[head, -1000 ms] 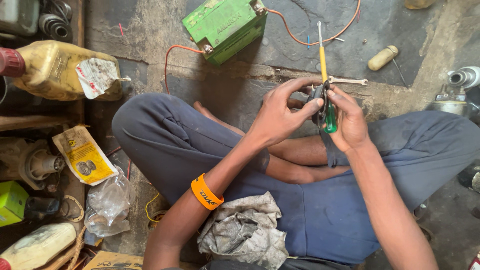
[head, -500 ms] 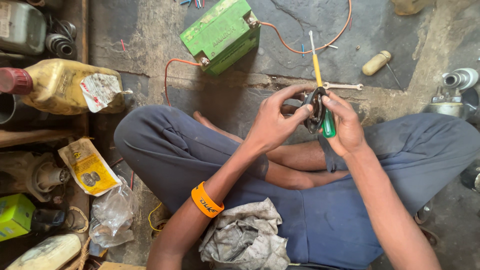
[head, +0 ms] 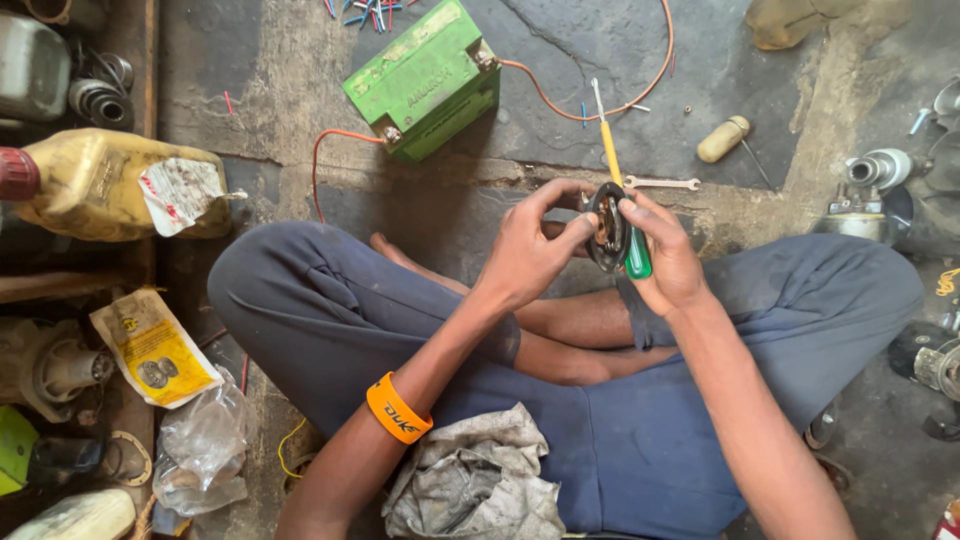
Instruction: The person sits cross-legged on the floor and uses a screwdriver and wrench to adjust internal contacts and terminals of a small circular electrical component. The person repeatedly tightens and loosens screws and inspects the internal parts.
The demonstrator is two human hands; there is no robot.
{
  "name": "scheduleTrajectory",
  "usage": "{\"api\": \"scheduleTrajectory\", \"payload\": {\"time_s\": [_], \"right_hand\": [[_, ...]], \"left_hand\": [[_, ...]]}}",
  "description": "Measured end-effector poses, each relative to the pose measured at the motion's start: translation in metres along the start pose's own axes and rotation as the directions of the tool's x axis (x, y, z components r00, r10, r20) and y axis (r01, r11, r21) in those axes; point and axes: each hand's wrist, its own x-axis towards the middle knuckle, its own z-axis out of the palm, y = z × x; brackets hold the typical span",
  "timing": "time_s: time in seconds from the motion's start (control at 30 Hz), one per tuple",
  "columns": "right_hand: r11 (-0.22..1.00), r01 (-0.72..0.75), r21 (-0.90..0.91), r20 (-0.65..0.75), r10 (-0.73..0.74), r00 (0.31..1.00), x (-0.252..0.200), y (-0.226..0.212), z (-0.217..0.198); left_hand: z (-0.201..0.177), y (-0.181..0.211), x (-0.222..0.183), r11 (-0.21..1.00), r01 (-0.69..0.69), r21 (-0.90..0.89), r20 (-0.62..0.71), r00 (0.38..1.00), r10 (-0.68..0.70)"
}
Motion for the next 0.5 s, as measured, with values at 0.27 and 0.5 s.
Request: {"api": "scheduleTrajectory", "payload": {"time_s": [0.27, 0.5], "right_hand": [[1.0, -0.005, -0.004, -0.007, 0.005, 1.0, -0.0015, -0.0027, 0.0033], [0.994, 0.008, -0.108, -0.04, -0.012, 0.999, -0.0031, -0.0034, 0.0056]], "left_hand": [[-0.0009, -0.0031, 0.0018, 0.999, 0.014, -0.041, -0.012, 1.0, -0.014], [-0.002, -0.0038, 0.0041, 0.995, 0.064, 0.073, -0.059, 0.996, -0.06]]}}
